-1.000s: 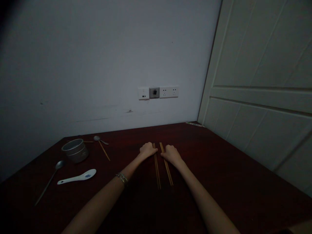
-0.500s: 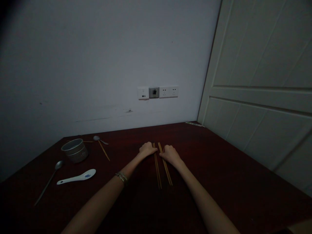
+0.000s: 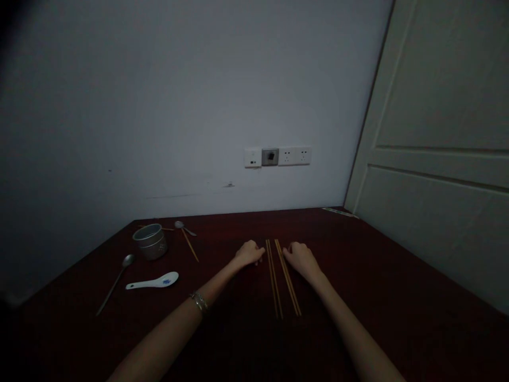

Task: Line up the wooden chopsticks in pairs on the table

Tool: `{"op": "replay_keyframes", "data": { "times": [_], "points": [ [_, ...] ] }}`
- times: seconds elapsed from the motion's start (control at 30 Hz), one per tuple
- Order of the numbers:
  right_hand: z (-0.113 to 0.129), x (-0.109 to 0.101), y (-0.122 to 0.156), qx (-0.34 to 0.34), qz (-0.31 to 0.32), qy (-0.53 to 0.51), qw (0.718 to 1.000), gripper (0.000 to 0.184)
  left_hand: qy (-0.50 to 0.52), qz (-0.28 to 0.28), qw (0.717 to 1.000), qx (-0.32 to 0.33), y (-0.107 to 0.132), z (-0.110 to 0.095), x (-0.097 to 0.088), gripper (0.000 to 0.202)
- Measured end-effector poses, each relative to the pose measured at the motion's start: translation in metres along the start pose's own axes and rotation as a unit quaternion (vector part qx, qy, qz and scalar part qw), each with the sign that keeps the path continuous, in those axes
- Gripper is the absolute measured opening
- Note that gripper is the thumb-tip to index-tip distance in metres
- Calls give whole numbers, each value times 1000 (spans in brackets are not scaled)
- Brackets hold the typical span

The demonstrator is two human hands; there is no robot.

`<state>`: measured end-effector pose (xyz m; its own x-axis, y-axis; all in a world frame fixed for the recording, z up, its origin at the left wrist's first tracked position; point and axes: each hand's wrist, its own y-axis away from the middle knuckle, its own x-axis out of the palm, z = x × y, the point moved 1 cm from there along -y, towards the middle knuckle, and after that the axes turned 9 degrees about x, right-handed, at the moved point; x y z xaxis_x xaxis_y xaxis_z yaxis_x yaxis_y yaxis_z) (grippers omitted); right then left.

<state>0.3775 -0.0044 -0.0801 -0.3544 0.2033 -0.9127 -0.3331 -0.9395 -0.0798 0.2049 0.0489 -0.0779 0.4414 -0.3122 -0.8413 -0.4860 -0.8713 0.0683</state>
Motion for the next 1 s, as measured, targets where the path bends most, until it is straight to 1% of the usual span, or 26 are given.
{"op": "replay_keyframes", "data": {
  "times": [0.1,0.2,0.3,0.4,0.43,0.53,0.63,0.7,0.77,0.87,0.93,1.0],
  "points": [
    [7,-2,3,-9,-15,-2,1000,28,58,-7,997,46,14,10,-16,38],
    [23,-6,11,-29,-18,-9,999,27,112,-38,989,85,31,22,-46,39],
    [50,-7,20,-68,-16,-11,998,24,147,-72,979,120,55,36,-87,43],
    [85,-7,30,-131,4,-11,991,20,161,-91,970,159,83,54,-134,43],
    [98,-6,32,-151,16,-14,988,19,164,-106,967,165,93,62,-149,41],
    [138,3,38,-197,53,-26,979,18,196,-136,960,148,119,86,-191,43],
    [175,20,39,-236,74,-23,969,18,235,-127,957,111,140,106,-225,49],
    [198,34,36,-249,80,-13,965,19,255,-136,951,109,150,112,-245,51],
    [218,49,32,-255,84,-2,963,20,267,-186,938,119,157,117,-266,52],
    [242,69,21,-258,81,10,963,22,237,-306,916,110,160,129,-297,54],
    [255,81,12,-251,84,10,964,22,190,-368,906,93,156,146,-314,53],
    [266,92,2,-240,91,-3,966,22,130,-397,905,75,149,172,-325,47]
  ]
}}
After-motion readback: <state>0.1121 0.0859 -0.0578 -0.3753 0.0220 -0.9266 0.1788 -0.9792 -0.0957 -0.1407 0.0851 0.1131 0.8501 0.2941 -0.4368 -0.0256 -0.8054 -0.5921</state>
